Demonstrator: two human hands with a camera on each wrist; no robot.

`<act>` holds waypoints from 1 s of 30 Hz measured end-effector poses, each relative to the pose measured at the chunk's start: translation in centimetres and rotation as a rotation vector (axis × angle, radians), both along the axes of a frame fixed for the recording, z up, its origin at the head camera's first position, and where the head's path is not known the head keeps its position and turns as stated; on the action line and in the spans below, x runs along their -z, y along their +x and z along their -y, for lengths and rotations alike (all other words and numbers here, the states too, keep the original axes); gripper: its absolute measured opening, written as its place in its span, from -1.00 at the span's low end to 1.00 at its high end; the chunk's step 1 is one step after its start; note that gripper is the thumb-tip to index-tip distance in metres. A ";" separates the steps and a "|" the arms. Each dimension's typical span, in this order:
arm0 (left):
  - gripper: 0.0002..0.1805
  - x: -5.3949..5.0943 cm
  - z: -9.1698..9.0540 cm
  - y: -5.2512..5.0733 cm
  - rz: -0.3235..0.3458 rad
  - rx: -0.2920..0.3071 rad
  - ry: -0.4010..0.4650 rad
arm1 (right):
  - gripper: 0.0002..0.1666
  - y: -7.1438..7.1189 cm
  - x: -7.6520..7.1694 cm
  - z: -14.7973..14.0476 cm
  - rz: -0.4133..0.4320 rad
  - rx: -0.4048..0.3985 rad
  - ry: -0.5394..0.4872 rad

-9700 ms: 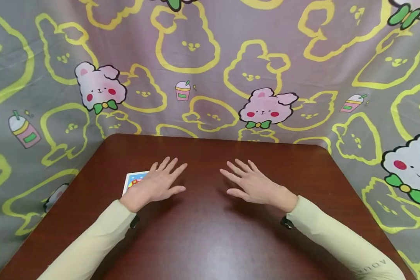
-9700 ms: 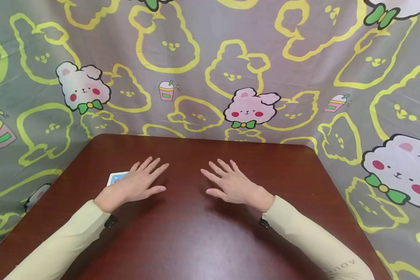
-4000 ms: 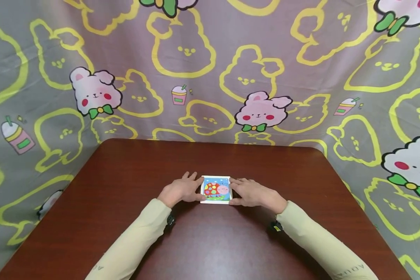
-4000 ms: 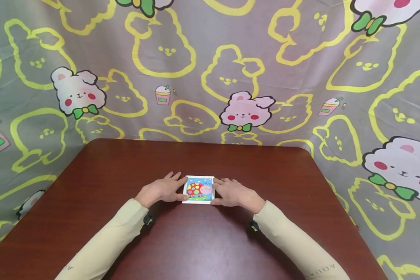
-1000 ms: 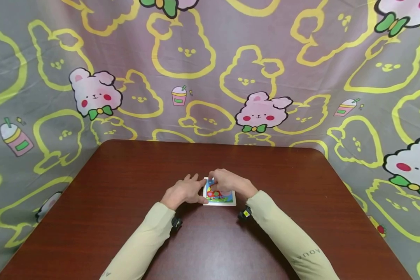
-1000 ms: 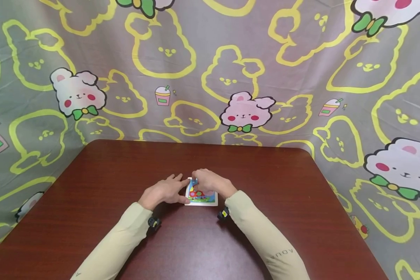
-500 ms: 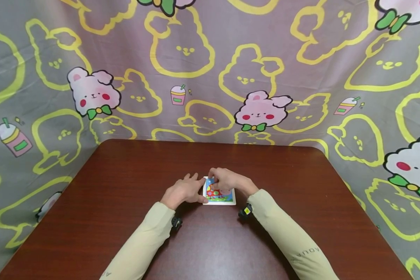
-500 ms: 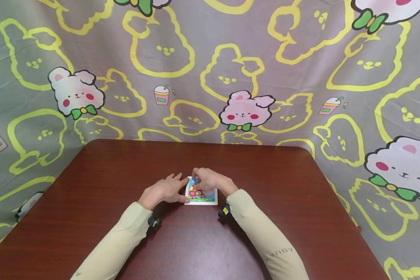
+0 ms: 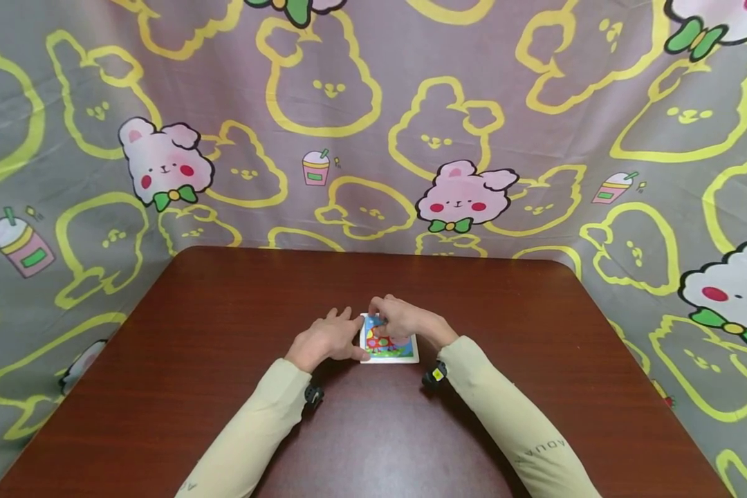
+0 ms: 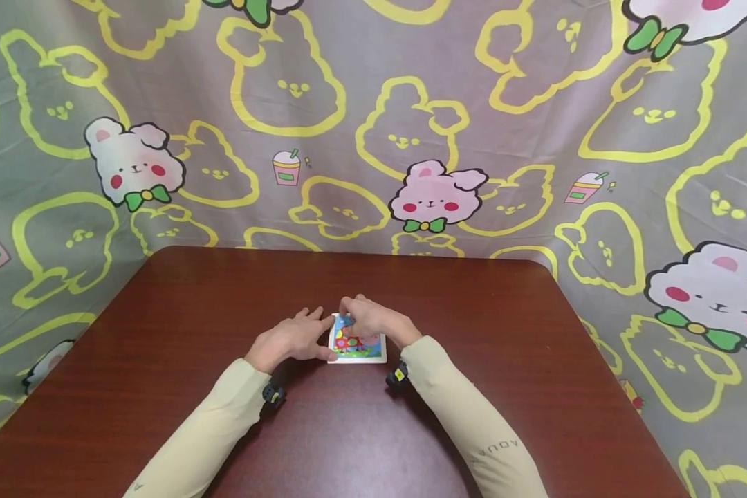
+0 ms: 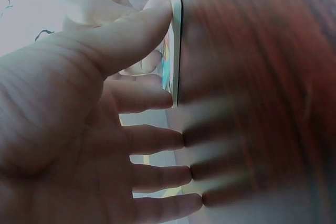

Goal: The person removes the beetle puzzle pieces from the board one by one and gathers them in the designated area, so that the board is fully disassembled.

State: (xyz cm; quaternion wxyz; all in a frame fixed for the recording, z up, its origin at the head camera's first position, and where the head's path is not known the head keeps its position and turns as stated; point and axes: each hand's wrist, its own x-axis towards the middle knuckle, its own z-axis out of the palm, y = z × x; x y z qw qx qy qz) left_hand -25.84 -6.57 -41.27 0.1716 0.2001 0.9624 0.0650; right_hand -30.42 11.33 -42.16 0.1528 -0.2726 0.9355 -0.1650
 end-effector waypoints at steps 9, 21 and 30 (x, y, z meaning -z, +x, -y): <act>-0.08 -0.1 -0.1 0.0 0.004 -0.002 -0.007 | -0.64 0.0 0.3 0.0 -0.030 0.005 -0.053; -0.07 0.0 -0.2 -0.1 0.008 -0.001 -0.017 | -0.77 0.2 0.6 0.3 -0.119 0.096 -0.109; -0.08 0.0 -0.1 -0.1 -0.003 -0.005 -0.011 | -0.96 0.1 0.1 0.3 -0.063 0.141 -0.273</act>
